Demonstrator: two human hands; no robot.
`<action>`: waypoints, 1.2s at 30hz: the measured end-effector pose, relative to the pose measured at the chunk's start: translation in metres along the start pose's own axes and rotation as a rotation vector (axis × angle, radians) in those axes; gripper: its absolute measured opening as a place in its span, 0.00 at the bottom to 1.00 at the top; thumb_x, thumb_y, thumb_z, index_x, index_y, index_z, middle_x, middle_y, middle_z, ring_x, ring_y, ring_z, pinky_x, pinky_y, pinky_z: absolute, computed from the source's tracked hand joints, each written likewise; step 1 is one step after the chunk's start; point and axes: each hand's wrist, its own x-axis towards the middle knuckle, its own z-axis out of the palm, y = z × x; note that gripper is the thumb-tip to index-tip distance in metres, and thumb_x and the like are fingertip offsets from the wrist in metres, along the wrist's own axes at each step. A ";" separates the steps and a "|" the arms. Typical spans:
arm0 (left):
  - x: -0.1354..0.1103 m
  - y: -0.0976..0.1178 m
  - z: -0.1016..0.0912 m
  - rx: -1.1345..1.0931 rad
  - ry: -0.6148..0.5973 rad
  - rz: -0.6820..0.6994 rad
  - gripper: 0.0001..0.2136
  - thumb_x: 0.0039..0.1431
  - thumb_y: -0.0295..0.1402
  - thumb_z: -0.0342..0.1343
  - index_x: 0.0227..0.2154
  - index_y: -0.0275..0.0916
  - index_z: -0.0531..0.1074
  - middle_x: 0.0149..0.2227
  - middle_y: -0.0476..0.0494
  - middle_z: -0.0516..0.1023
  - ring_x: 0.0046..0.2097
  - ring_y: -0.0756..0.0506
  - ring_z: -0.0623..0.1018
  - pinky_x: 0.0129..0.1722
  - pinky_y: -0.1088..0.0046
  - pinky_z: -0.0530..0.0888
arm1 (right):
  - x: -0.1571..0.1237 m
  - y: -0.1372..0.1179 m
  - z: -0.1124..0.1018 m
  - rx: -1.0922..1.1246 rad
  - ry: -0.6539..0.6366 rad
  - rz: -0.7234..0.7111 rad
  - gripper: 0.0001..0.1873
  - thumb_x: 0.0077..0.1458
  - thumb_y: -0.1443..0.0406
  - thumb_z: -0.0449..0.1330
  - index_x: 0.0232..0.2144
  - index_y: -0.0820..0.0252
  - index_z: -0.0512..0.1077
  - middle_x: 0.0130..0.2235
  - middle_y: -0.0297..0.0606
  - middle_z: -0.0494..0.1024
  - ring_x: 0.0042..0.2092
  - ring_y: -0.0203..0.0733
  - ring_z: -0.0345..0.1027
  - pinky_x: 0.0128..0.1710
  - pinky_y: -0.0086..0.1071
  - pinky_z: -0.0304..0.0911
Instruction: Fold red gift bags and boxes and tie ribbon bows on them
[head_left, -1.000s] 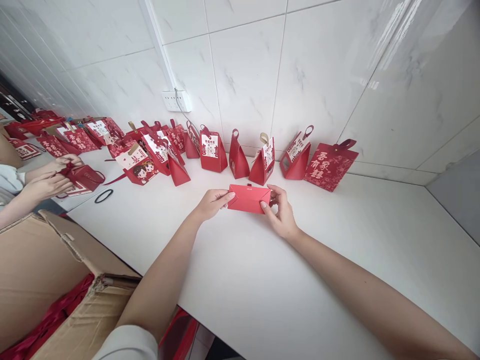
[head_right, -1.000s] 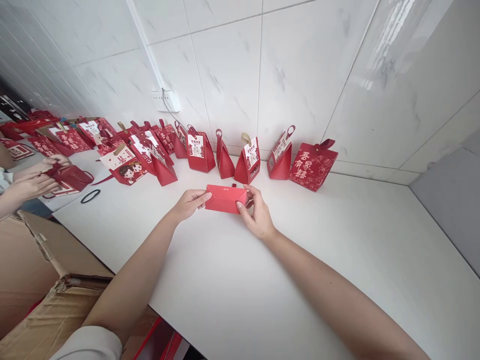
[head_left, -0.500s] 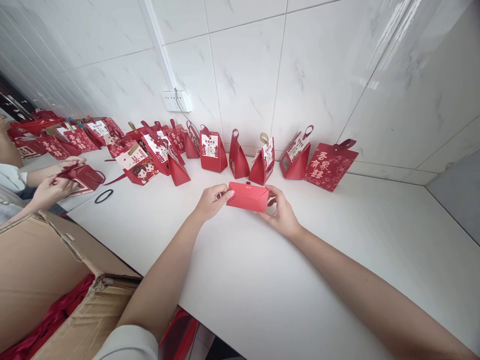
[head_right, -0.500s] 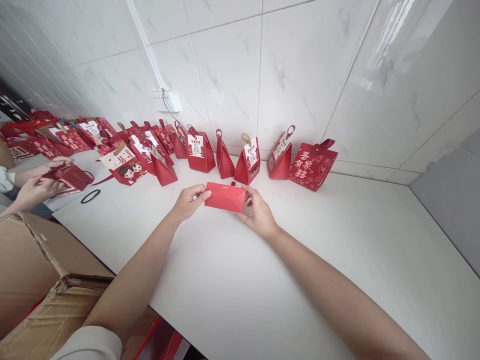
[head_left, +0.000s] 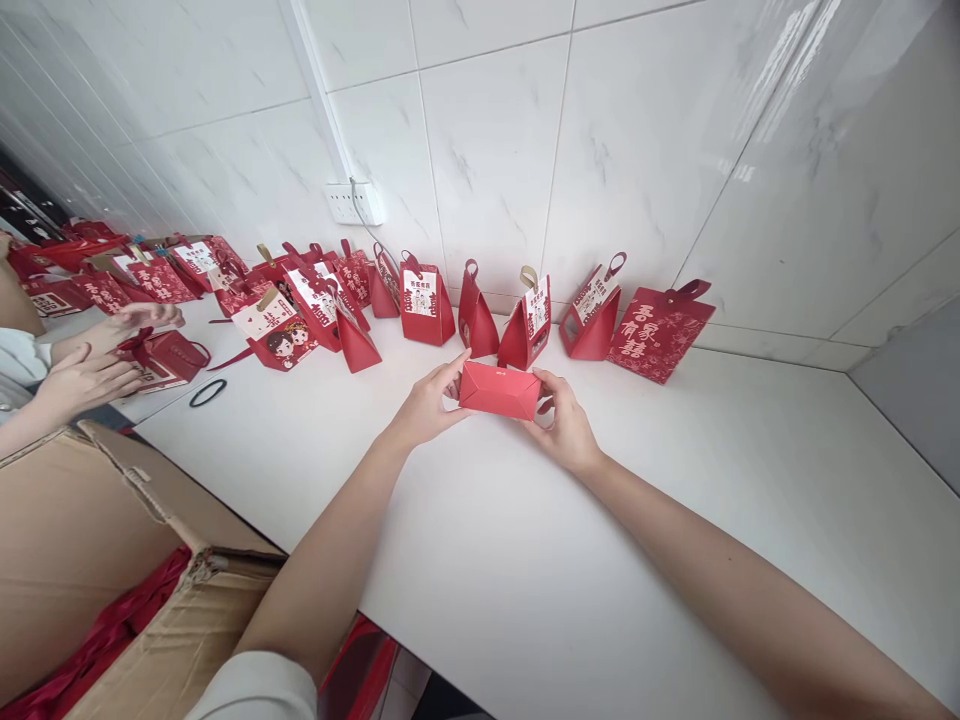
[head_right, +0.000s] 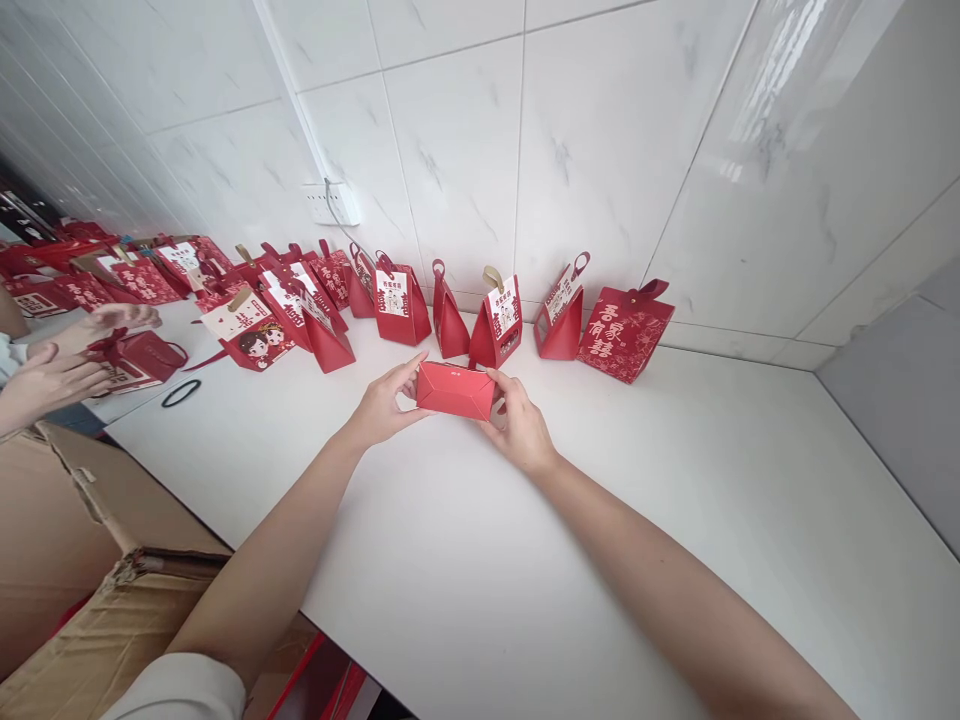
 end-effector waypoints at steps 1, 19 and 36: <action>0.000 -0.002 0.001 0.006 -0.005 0.007 0.40 0.51 0.31 0.62 0.65 0.48 0.49 0.48 0.43 0.71 0.40 0.48 0.72 0.43 0.69 0.72 | -0.001 0.000 0.000 -0.027 0.002 0.007 0.36 0.54 0.60 0.60 0.61 0.55 0.50 0.47 0.42 0.67 0.36 0.40 0.67 0.36 0.37 0.70; -0.004 -0.032 0.032 -0.235 -0.135 -0.223 0.53 0.45 0.44 0.65 0.67 0.47 0.34 0.67 0.36 0.46 0.67 0.34 0.53 0.64 0.51 0.55 | 0.001 -0.023 0.006 -0.318 -0.328 -0.642 0.26 0.63 0.71 0.48 0.63 0.62 0.55 0.56 0.46 0.70 0.58 0.45 0.60 0.57 0.43 0.54; 0.008 -0.012 0.018 0.059 -0.170 -0.248 0.48 0.45 0.49 0.64 0.66 0.47 0.43 0.65 0.38 0.52 0.65 0.35 0.58 0.62 0.54 0.59 | 0.052 0.048 -0.066 -0.313 0.142 0.492 0.15 0.61 0.60 0.45 0.42 0.63 0.67 0.39 0.43 0.76 0.36 0.40 0.70 0.34 0.31 0.59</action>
